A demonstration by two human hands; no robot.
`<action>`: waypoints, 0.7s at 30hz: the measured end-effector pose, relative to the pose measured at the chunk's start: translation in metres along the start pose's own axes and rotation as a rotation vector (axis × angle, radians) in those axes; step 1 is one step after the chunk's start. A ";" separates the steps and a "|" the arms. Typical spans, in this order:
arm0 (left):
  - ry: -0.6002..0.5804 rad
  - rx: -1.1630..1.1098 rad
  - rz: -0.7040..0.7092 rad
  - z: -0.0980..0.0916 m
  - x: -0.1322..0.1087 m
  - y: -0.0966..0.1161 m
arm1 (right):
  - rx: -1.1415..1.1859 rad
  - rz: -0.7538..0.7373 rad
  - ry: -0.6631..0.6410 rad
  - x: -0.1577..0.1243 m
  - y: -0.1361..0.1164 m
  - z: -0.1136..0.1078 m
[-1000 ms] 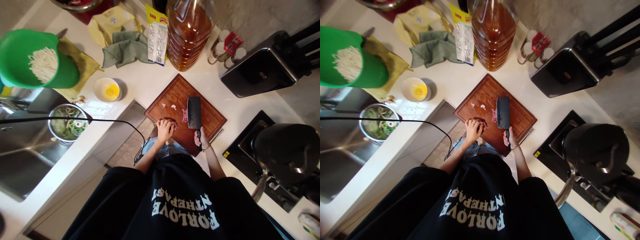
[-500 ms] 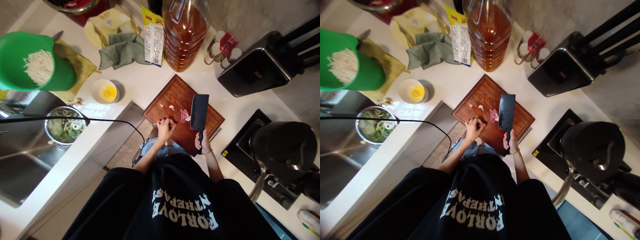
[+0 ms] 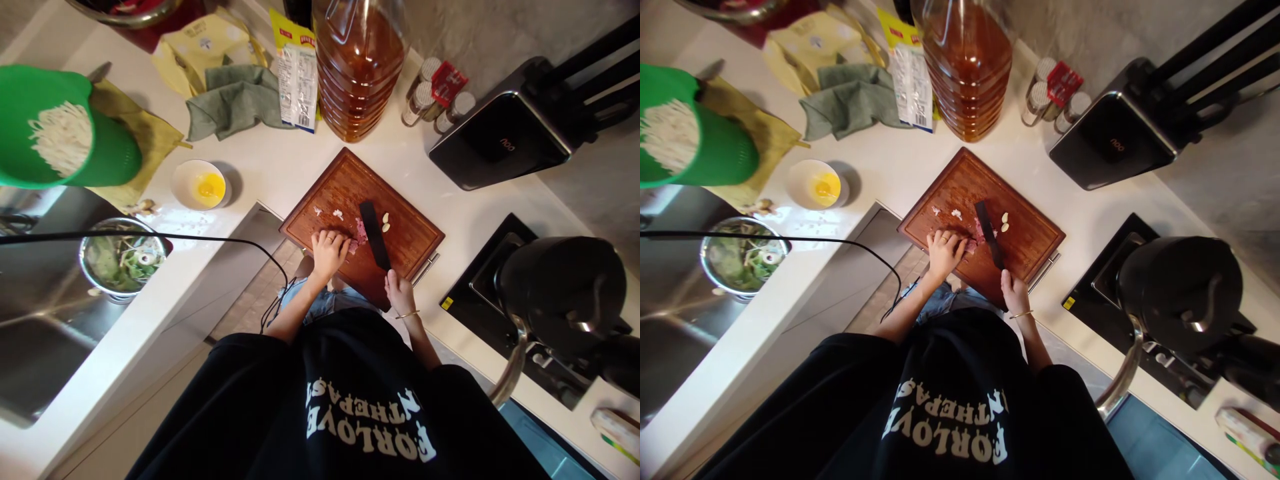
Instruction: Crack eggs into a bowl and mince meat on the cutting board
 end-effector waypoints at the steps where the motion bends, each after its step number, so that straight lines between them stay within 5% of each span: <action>1: -0.003 0.014 0.052 0.003 -0.006 0.000 | -0.136 -0.045 0.048 -0.002 -0.003 0.000; 6: -0.018 0.054 0.240 0.019 -0.022 0.006 | -0.549 -0.117 0.103 -0.007 -0.012 0.005; 21: 0.029 -0.070 0.248 0.021 -0.018 -0.001 | -0.748 -0.039 0.033 -0.012 -0.017 0.014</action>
Point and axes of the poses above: each hand's wrist, its own x-axis towards the middle knuckle, its own z-axis out of the palm, y = z × x, the point moved 3 cm from there along x, towards the middle knuckle, and after that the axes turned 8 degrees about -y, right-handed, at the moved point
